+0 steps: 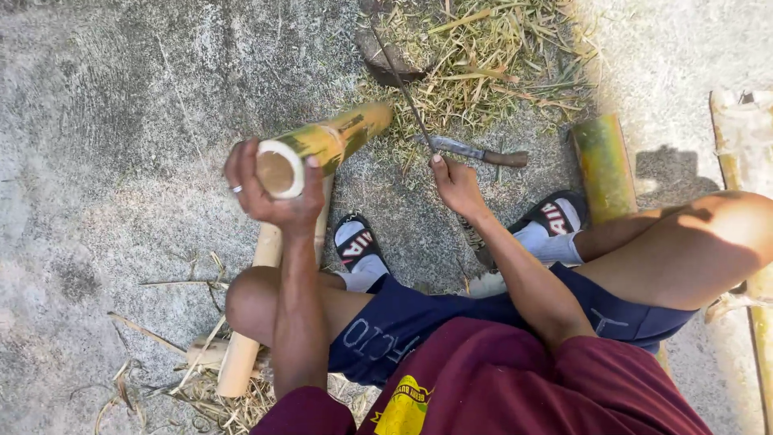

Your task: The recorder uses a large knife to shave and smooth the outer surface of a bamboo segment.

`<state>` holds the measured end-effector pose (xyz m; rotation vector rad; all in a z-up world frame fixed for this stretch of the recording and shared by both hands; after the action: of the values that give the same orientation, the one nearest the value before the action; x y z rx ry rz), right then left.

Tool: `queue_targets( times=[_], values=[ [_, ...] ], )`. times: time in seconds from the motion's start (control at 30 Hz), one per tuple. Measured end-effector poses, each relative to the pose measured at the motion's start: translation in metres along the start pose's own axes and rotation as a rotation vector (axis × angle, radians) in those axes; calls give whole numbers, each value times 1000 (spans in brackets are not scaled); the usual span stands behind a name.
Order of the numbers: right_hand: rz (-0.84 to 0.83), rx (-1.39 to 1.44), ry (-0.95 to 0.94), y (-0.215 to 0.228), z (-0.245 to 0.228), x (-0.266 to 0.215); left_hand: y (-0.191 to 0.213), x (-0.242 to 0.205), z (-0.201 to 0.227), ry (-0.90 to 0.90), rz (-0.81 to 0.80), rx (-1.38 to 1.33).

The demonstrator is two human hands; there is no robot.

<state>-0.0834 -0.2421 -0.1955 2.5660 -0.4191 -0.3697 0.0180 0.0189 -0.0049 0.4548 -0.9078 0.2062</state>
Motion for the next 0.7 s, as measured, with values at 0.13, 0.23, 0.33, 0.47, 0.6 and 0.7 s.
queue_targets(
  times=[0.13, 0.23, 0.33, 0.47, 0.6, 0.7],
  values=[
    [13, 68, -5, -7, -3, -5, -14, -7, 2, 103, -128, -7],
    [-52, 37, 56, -23, -4, -17, -8, -16, -6, 89, -62, 12],
    [-52, -13, 108, -34, -15, -14, -9, -5, -25, 165, 16, -33],
    [-33, 22, 131, -29, -15, -19, -18, 12, -46, 277, 218, -264],
    [-92, 83, 10, -24, -10, -23, -24, 12, -34, 259, 270, -340],
    [4, 59, 148, -16, -18, -21, -34, -22, -53, 285, 135, -231]
  ],
)
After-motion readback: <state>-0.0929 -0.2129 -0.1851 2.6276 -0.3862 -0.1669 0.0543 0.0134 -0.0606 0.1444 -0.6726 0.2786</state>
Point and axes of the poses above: each hand's wrist, its own x-axis towards the middle knuckle, its own y-axis out of the back of the hand, z = x × y, the point moved 3 cm from there along x, towards the middle knuckle, and after that the axes turned 1 degree about -z, right-handed, at the moved point
